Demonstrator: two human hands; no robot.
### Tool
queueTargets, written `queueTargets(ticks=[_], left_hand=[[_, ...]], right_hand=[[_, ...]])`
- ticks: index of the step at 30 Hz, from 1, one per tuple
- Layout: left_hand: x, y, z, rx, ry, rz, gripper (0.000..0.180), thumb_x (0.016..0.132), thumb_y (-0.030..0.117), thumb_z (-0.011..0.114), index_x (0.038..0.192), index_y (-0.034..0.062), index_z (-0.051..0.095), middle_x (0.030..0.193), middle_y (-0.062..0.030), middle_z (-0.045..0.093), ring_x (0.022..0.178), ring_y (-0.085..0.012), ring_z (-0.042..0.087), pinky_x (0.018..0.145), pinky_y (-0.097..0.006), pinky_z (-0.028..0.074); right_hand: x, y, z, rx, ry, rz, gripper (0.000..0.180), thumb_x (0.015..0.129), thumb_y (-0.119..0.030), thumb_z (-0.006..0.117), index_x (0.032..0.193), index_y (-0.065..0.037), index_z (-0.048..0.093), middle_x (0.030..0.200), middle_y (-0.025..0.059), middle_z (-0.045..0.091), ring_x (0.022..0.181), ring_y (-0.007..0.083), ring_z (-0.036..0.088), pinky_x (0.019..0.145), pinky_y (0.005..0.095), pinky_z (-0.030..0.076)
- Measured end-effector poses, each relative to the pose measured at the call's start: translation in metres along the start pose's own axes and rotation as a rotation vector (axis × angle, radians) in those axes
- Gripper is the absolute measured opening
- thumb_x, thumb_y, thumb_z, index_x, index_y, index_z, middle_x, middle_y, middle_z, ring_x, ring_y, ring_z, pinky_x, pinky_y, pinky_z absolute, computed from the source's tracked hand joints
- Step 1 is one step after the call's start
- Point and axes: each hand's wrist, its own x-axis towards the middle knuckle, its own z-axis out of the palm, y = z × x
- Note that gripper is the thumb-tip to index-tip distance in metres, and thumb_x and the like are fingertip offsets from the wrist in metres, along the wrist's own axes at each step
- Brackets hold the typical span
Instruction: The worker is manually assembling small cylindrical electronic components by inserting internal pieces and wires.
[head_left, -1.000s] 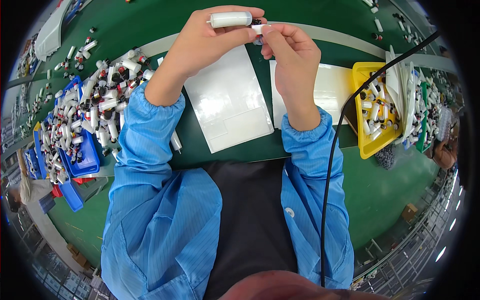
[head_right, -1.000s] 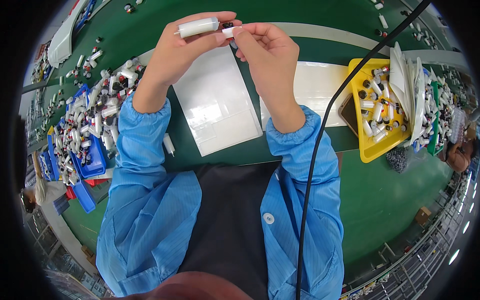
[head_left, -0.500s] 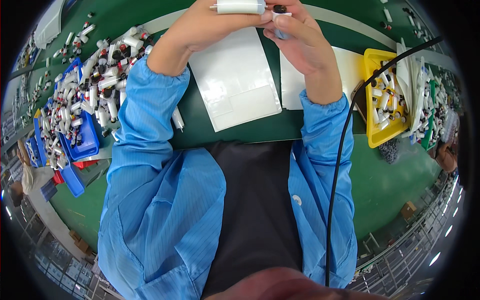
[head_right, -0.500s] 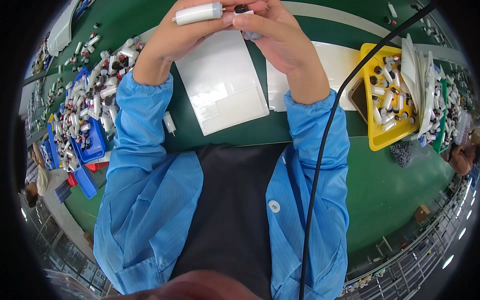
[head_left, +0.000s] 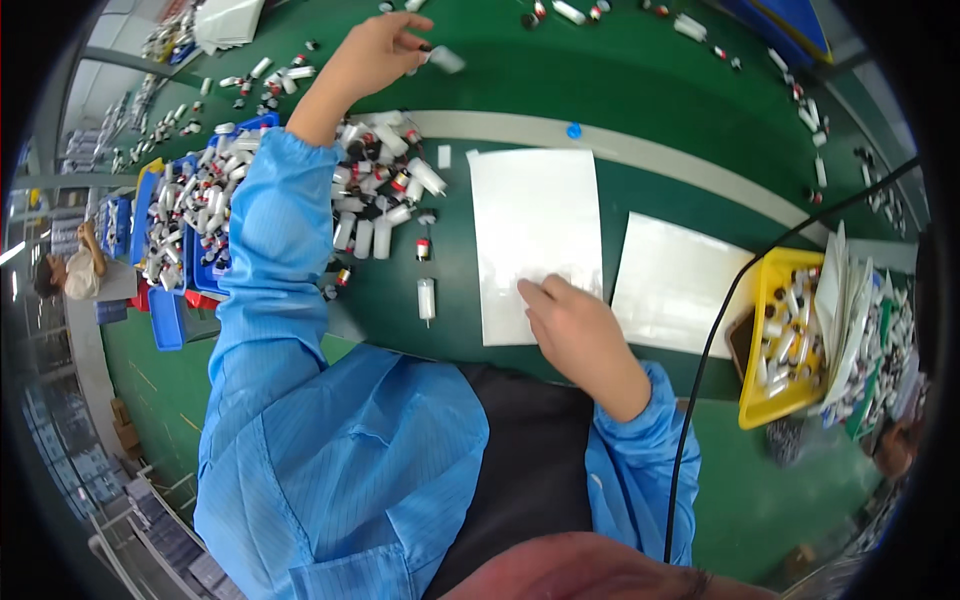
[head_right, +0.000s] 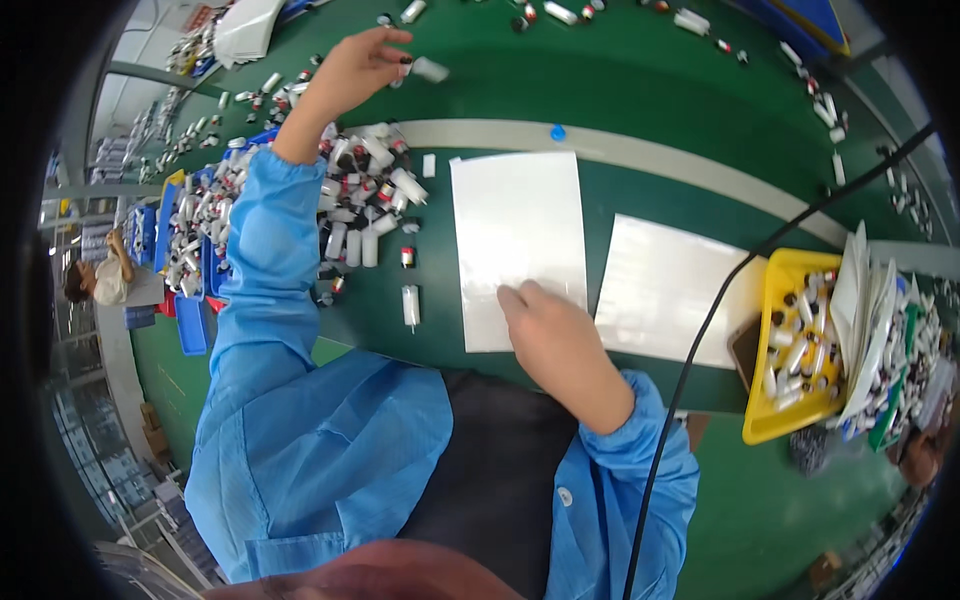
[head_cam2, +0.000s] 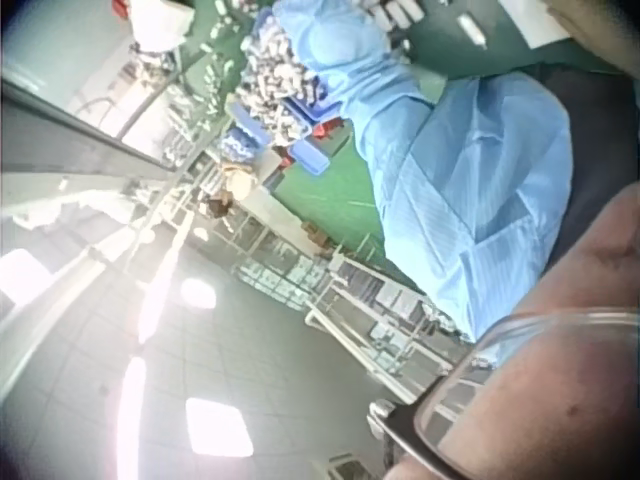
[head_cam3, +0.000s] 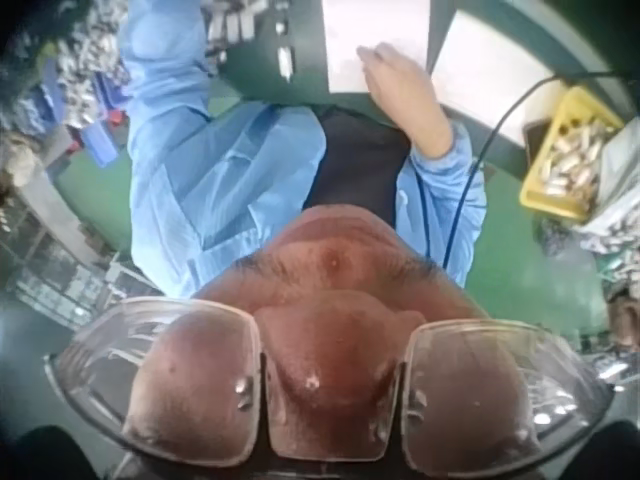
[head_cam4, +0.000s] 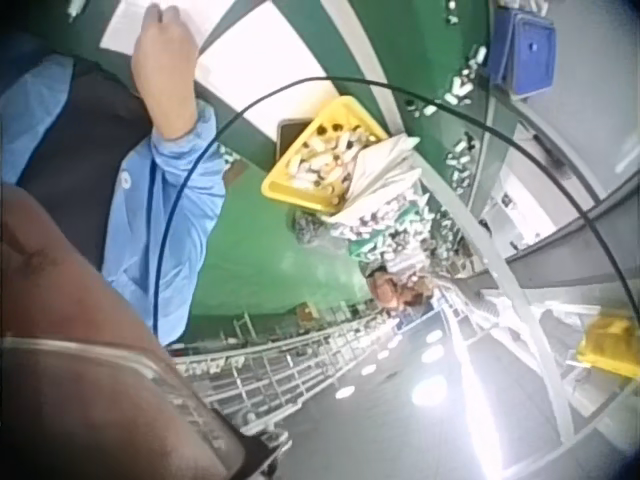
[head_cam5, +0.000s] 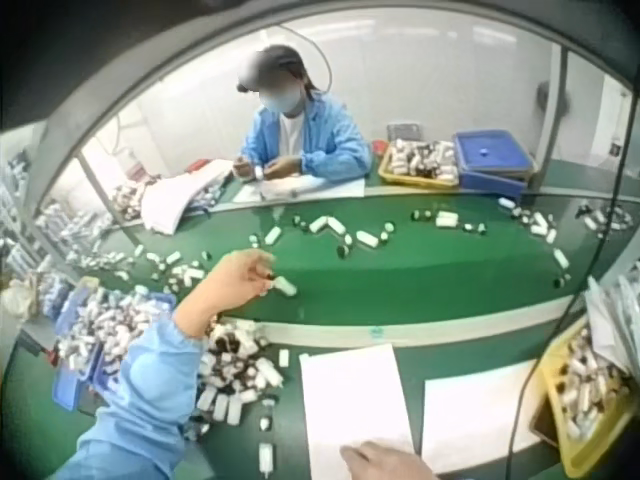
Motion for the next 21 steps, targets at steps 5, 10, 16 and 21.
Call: queueTargets(ticks=[5, 10, 16, 21], left_hand=[[0.026, -0.056, -0.021, 0.318, -0.051, 0.058, 0.051, 0.078, 0.026, 0.082, 0.119, -0.0005, 0.067, 0.099, -0.0123, 0.071, 0.088, -0.0175, 0.069, 0.076, -0.031, 0.054], [0.111, -0.100, -0.025, 0.037, 0.052, -0.239, 0.054, 0.084, 0.051, 0.069, 0.109, 0.0030, 0.074, 0.103, -0.0120, 0.072, 0.093, -0.0256, 0.069, 0.083, -0.036, 0.053], [0.138, -0.138, 0.028, 0.664, 0.289, -0.384, 0.048, 0.088, 0.048, 0.062, 0.117, 0.0099, 0.072, 0.111, -0.0140, 0.072, 0.108, -0.0363, 0.064, 0.102, -0.046, 0.043], [0.126, -0.165, -0.013, 0.183, 0.390, -0.357, 0.055, 0.092, 0.050, 0.059, 0.126, 0.0071, 0.066, 0.134, -0.0138, 0.062, 0.125, -0.0354, 0.054, 0.103, -0.044, 0.043]], right_hand=[[0.002, 0.000, 0.003, -0.005, 0.015, -0.050, 0.015, 0.082, -0.004, 0.062, 0.097, -0.004, 0.063, 0.087, 0.0126, 0.060, 0.078, 0.0305, 0.065, 0.068, 0.0394, 0.054], [0.005, -0.001, 0.001, -0.003, 0.029, -0.053, 0.013, 0.082, -0.004, 0.064, 0.093, -0.005, 0.059, 0.087, 0.0116, 0.059, 0.077, 0.0308, 0.065, 0.066, 0.0401, 0.053], [0.002, -0.002, -0.013, 0.051, -0.021, -0.048, 0.019, 0.081, -0.007, 0.068, 0.092, -0.005, 0.053, 0.082, 0.0136, 0.060, 0.075, 0.0351, 0.063, 0.065, 0.0441, 0.051], [0.004, 0.001, -0.030, 0.240, -0.178, -0.013, 0.022, 0.080, -0.009, 0.066, 0.095, -0.005, 0.050, 0.080, 0.0171, 0.063, 0.072, 0.0401, 0.063, 0.066, 0.0482, 0.050]])
